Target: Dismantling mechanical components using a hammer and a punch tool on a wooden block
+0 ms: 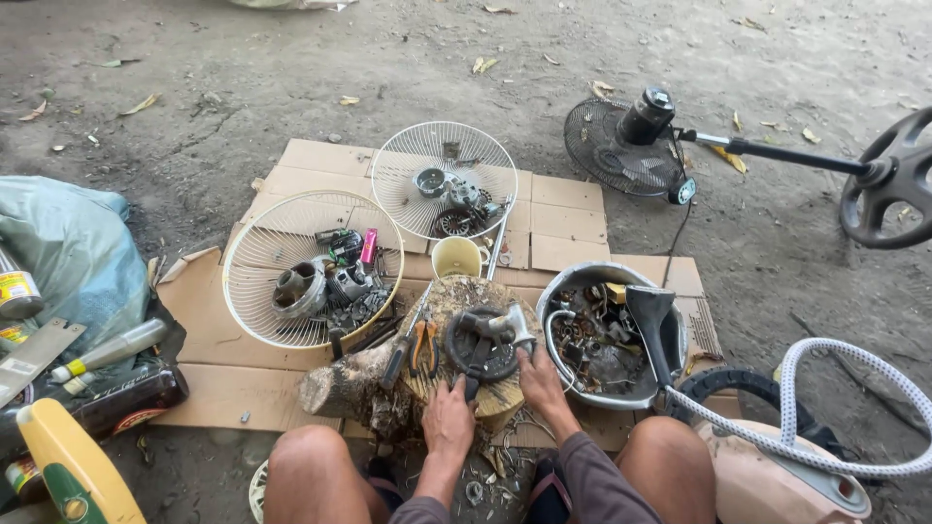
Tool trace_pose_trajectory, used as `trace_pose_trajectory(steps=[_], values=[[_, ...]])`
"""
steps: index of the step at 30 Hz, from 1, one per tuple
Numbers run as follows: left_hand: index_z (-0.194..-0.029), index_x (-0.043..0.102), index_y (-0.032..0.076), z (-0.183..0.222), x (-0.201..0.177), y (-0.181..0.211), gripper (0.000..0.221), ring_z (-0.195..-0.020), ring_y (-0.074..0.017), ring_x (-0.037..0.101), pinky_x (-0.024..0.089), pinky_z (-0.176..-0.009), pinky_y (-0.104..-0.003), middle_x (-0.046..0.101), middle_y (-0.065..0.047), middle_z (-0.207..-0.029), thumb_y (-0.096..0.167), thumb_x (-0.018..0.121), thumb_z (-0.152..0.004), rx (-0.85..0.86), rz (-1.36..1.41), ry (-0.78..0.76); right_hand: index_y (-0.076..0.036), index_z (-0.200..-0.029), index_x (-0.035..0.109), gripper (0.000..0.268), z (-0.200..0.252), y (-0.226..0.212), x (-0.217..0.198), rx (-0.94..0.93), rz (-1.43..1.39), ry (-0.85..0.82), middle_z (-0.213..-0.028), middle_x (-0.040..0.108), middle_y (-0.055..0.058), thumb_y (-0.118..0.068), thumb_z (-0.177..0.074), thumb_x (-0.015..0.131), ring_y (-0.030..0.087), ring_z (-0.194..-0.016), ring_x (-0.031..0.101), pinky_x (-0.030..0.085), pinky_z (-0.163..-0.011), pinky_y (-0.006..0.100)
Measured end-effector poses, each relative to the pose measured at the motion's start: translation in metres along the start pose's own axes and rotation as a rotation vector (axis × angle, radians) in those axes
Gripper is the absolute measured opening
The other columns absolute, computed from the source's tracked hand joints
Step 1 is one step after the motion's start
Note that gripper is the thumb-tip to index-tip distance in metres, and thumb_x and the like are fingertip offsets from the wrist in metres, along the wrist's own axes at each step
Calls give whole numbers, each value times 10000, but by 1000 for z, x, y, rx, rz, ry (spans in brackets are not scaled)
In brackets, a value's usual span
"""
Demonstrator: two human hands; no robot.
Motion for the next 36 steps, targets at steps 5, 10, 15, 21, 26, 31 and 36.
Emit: trace_pose_trajectory(steps=[5,10,15,21,26,31,36], values=[[-1380,640,228,-4,-16,-1,477,-877,-235,680,632,-733,-377,647,-142,-1153,114,683,-919,-13,-38,51,-94,-1406,381,362,-2,-46,-2,65,-343,-81,-823,478,25,-235,-1082,458,113,-623,467,434,-524,250],[-1295,716,266,-25,5,-12,377,-671,-148,559,533,-550,-266,607,-31,-902,154,711,-935,21,-37,59,-22,-1191,550,225,7,-84,-14,112,-650,-147,-786,483,37,-208,-1106,454,145,-677,486,492,-675,318],[-1374,657,259,-27,11,-17,464,-722,-156,561,553,-653,-266,580,-28,-921,137,703,-929,-21,16,-13,-53,-1436,534,412,-15,-54,-4,183,-863,-133,-861,514,62,-157,-1038,511,157,-724,471,478,-724,323],[-1425,555,191,-25,12,-13,594,-747,-179,589,583,-716,-299,568,-46,-944,-19,662,-880,1,37,-44,-105,-1447,586,446,-15,-56,3,126,-802,-129,-1071,675,99,-181,-1010,542,194,-894,539,425,-841,375],[-1515,395,201,-14,12,-9,603,-740,-204,597,628,-681,-361,539,-56,-911,59,578,-959,-5,8,-75,-84,-1463,523,450,20,-79,-28,185,-241,-73,-1269,679,122,-268,-1068,410,225,-1082,663,547,-969,399],[-1452,480,106,-7,1,2,460,-527,-161,619,586,-437,-301,571,-49,-866,231,564,-1017,-13,183,-69,-120,-1050,593,357,-21,1,-41,170,118,56,-832,519,-13,-397,-1103,373,88,-652,450,425,-568,272],[-1263,630,71,10,-33,16,345,-657,-199,696,619,-543,-318,753,-97,-902,271,453,-1044,-280,688,-157,-110,-1101,553,336,-14,3,-31,172,-14,-19,-847,510,-11,-372,-1118,342,96,-651,447,424,-550,275]])
Point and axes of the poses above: each hand's wrist, its own z-axis away from the middle knuckle, its own x-axis out of the palm, y = z × x, the point moved 9 cm from there along -z, towards the middle knuckle
